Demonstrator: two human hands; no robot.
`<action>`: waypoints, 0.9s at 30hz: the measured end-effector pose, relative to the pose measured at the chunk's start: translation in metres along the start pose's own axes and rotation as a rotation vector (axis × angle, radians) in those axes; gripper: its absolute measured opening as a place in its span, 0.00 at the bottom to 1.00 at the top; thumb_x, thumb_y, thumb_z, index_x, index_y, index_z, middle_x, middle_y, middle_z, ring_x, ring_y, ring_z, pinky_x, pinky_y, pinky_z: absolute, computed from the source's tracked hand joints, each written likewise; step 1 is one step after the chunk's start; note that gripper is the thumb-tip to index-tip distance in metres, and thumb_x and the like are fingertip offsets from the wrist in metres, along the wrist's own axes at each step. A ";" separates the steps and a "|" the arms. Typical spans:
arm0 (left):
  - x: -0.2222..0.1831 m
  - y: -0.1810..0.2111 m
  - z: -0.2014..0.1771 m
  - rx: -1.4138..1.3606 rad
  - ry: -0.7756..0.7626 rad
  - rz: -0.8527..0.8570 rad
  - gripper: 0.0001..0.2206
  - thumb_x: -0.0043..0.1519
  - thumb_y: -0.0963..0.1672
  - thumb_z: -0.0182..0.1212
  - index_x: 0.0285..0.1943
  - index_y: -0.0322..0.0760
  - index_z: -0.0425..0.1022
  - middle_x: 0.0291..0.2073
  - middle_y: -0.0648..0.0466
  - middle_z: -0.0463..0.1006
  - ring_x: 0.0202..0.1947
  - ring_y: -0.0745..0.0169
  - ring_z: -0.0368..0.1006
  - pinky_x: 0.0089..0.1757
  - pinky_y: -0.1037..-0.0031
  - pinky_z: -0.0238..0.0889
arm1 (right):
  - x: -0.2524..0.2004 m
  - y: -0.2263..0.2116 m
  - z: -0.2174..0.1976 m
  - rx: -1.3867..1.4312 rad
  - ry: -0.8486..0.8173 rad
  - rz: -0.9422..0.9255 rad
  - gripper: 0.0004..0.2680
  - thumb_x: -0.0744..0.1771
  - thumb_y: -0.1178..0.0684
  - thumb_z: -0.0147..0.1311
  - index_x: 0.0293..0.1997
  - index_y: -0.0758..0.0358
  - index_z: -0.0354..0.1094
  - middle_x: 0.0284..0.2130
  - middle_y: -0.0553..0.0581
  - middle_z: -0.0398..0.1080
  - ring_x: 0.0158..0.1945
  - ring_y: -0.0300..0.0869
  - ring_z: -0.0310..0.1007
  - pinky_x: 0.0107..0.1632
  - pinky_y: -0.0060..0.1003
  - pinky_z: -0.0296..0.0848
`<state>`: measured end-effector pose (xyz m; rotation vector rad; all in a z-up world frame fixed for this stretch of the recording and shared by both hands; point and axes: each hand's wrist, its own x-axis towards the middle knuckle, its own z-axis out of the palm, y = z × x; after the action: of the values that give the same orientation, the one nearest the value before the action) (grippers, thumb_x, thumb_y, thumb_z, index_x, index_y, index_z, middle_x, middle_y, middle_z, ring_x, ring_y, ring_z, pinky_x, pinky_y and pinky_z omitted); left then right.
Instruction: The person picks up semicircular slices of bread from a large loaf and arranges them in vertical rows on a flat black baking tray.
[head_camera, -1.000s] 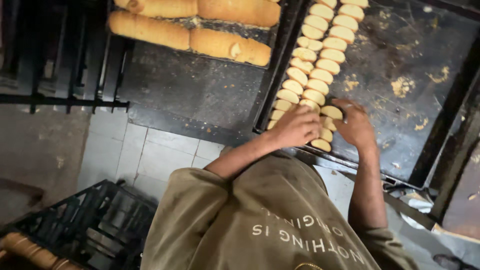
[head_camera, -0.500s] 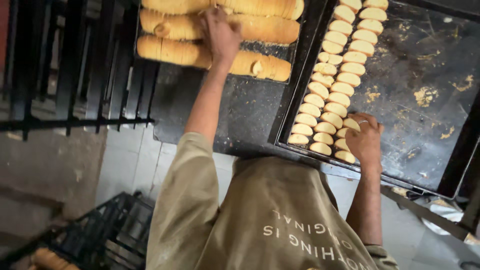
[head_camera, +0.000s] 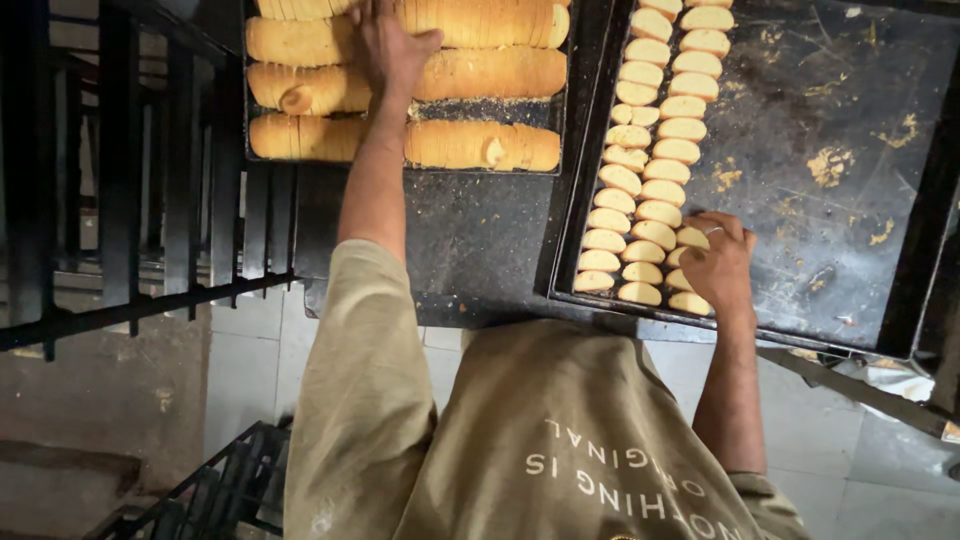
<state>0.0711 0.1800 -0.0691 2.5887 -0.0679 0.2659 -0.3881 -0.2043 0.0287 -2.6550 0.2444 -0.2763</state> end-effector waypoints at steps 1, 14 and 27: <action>0.000 0.001 0.005 0.028 0.019 0.005 0.43 0.50 0.53 0.82 0.71 0.38 0.63 0.67 0.46 0.69 0.69 0.44 0.64 0.65 0.51 0.60 | 0.004 0.003 0.000 0.008 -0.002 -0.007 0.18 0.60 0.62 0.54 0.54 0.58 0.75 0.54 0.57 0.74 0.62 0.48 0.67 0.63 0.46 0.59; -0.020 0.059 -0.042 0.004 0.096 -0.086 0.36 0.45 0.49 0.80 0.64 0.44 0.71 0.57 0.55 0.77 0.62 0.58 0.63 0.57 0.59 0.55 | 0.003 0.016 0.005 0.017 -0.031 0.025 0.16 0.59 0.60 0.56 0.51 0.57 0.76 0.51 0.56 0.74 0.60 0.48 0.69 0.61 0.47 0.58; -0.031 0.052 -0.014 -0.431 0.129 -0.068 0.47 0.50 0.43 0.81 0.76 0.34 0.50 0.72 0.33 0.51 0.65 0.37 0.63 0.58 0.55 0.66 | 0.016 0.001 0.009 -0.061 -0.154 0.315 0.17 0.59 0.58 0.57 0.53 0.50 0.74 0.58 0.54 0.67 0.58 0.65 0.60 0.56 0.61 0.64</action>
<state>0.0335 0.1419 -0.0374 2.1370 0.0095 0.3507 -0.3703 -0.2045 0.0231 -2.6296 0.6198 0.0381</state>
